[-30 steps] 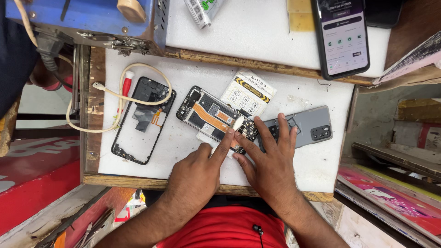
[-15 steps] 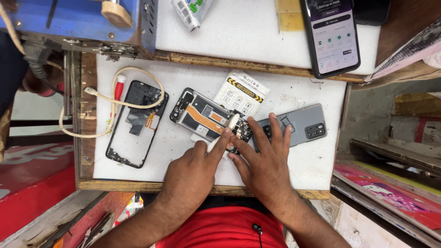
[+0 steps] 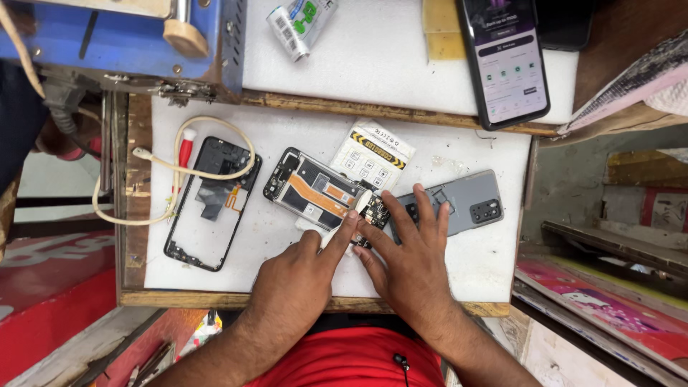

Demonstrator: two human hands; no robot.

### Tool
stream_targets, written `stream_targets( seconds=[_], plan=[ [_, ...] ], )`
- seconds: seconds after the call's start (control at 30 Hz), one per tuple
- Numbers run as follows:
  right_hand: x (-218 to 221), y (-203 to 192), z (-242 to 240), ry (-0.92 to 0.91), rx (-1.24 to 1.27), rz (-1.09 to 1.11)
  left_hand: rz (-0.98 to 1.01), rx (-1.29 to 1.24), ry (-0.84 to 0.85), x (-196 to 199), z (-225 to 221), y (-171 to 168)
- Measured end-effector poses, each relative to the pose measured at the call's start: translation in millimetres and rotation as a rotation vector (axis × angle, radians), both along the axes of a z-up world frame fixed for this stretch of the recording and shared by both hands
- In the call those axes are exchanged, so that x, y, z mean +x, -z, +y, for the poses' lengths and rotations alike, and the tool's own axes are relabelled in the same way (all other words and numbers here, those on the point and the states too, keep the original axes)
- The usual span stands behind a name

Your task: The person cleans the internal components of a disassembled smartphone using a cotton swab and a liquid from a spray bottle. They handle the phone's motherboard and frame, applying the liquid to the swab and wiping specific areas of the circuitry.

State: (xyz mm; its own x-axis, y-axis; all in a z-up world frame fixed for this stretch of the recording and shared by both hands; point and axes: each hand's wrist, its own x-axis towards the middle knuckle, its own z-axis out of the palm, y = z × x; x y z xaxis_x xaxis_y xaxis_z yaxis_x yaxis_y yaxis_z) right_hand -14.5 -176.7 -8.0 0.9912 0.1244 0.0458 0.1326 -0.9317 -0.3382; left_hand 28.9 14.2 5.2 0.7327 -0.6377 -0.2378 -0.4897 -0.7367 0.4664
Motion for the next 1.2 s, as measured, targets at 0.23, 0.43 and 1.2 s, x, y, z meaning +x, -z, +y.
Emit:
stream_targets(
  seconds=[0.23, 0.43, 1.2],
  plan=[
    [-0.3, 0.6, 0.3, -0.009, -0.014, 0.004, -0.056, -0.023, -0.041, -1.1, -0.2, -0.3],
    [-0.7, -2.1, 0.7, 0.000, -0.001, 0.016, -0.084, -0.075, -0.068, 0.2, -3.2, 3.3],
    [1.9, -2.6, -0.7, -0.004, 0.011, 0.010, 0.035, -0.045, -0.063, -2.7, 5.2, -1.2]
  ],
)
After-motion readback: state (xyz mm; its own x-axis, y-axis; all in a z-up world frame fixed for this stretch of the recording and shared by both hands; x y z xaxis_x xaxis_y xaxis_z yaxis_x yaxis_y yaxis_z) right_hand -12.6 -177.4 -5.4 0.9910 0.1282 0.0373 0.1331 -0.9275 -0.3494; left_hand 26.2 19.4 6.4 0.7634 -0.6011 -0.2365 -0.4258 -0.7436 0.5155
